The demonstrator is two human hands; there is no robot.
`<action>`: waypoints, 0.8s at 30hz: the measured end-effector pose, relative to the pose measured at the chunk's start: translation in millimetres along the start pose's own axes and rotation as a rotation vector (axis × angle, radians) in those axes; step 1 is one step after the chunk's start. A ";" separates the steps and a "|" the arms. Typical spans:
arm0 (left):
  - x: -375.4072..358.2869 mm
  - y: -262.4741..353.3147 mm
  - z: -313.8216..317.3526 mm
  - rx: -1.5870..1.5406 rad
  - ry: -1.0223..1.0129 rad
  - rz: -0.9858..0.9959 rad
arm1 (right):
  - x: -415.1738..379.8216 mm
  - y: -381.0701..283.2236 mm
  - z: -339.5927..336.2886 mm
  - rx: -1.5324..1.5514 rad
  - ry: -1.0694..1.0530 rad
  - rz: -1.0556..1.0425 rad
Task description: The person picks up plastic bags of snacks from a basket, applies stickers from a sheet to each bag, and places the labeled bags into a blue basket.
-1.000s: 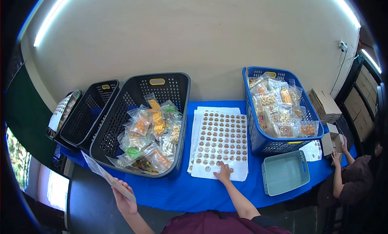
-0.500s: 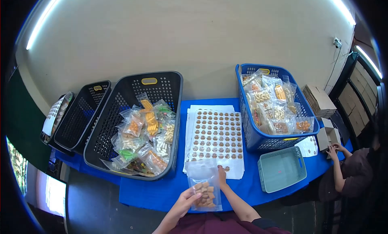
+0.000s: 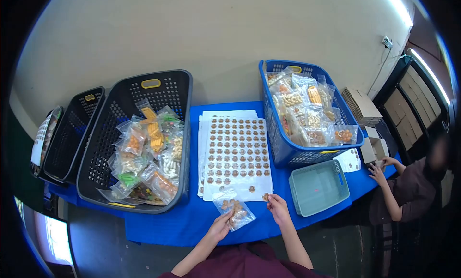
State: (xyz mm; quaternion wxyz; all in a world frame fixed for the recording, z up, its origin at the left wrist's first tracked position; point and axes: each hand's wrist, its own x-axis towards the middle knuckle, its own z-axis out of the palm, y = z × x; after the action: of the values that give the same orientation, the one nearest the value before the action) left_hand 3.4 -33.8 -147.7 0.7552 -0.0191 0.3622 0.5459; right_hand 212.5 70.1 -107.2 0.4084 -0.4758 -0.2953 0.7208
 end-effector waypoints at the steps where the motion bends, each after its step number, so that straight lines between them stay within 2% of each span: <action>1: -5.6 -0.2 9.2 0.059 -0.017 0.013 | -10.1 -4.6 -1.9 0.023 -0.007 0.004; 4: -19.5 6.0 35.2 0.177 -0.058 0.052 | -37.3 -19.4 10.6 0.103 -0.069 0.033; 8: -27.9 14.5 60.0 0.217 -0.128 0.082 | -55.0 -25.7 29.2 -0.073 -0.154 -0.029; 12: -28.8 15.6 77.3 0.361 -0.165 0.133 | -62.7 -37.4 51.8 -0.170 -0.191 -0.154; 17: -31.3 15.1 95.6 0.472 -0.206 0.249 | -64.6 -61.1 59.0 -0.601 -0.140 -0.449; 21: -37.9 13.8 120.6 0.572 -0.203 0.214 | -57.2 -71.5 48.6 -0.870 -0.137 -0.668; 24: -38.2 10.9 137.9 0.570 -0.200 0.195 | -54.9 -77.5 36.8 -0.809 -0.134 -0.629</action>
State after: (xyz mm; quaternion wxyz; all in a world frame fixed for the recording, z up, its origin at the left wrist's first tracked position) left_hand 61.4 -1.8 -20.4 0.7062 0.2820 0.4247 0.4913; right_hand 214.0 59.1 -5.9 0.3691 -0.4366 -0.7048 0.4200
